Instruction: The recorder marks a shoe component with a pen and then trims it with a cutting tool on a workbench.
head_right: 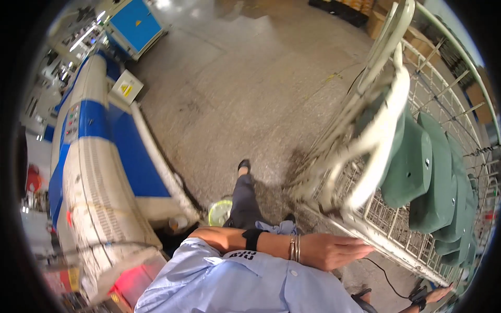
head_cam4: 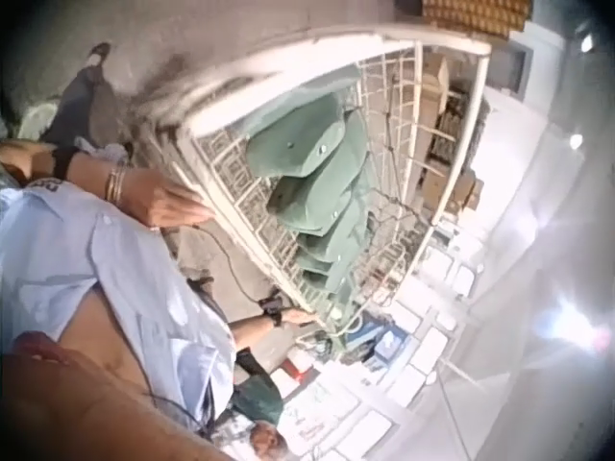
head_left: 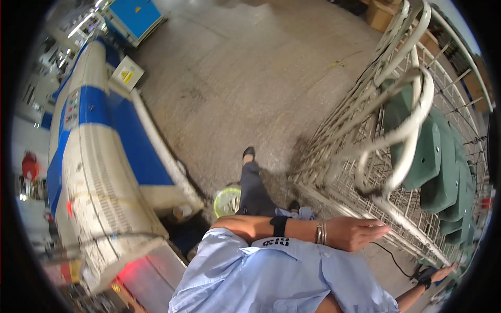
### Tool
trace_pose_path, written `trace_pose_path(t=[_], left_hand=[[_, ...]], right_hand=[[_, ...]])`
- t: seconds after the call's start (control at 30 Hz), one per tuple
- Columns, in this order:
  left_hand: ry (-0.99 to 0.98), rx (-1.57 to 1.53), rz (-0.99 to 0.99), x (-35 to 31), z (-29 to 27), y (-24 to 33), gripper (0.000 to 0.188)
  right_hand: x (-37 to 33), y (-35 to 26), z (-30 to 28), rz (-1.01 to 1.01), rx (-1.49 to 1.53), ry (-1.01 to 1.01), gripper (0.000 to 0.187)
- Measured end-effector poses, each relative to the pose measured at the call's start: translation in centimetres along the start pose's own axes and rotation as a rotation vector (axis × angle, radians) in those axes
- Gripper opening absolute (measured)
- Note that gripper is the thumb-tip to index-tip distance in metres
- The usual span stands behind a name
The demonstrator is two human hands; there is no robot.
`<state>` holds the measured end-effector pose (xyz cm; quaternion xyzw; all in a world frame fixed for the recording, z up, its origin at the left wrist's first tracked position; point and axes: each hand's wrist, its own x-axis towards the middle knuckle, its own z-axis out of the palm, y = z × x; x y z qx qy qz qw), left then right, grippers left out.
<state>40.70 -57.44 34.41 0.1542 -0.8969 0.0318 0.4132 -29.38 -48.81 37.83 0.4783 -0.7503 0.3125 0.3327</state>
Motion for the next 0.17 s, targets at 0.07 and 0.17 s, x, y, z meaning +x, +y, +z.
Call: trace_pose_path(t=[0.07, 0.17], left_hand=[[-0.481, -0.389, 0.011, -2.7, 0.3, -1.7, 0.038], [-1.229, -0.686, -0.131, -6.7, -2.0, -6.9, 0.044]], right_hand=[[-3.4, -3.5, -2.3, 0.501, 0.585, -0.028, 0.053], [-14.4, -9.0, -3.2, 0.719, 0.462, 0.120, 0.051]])
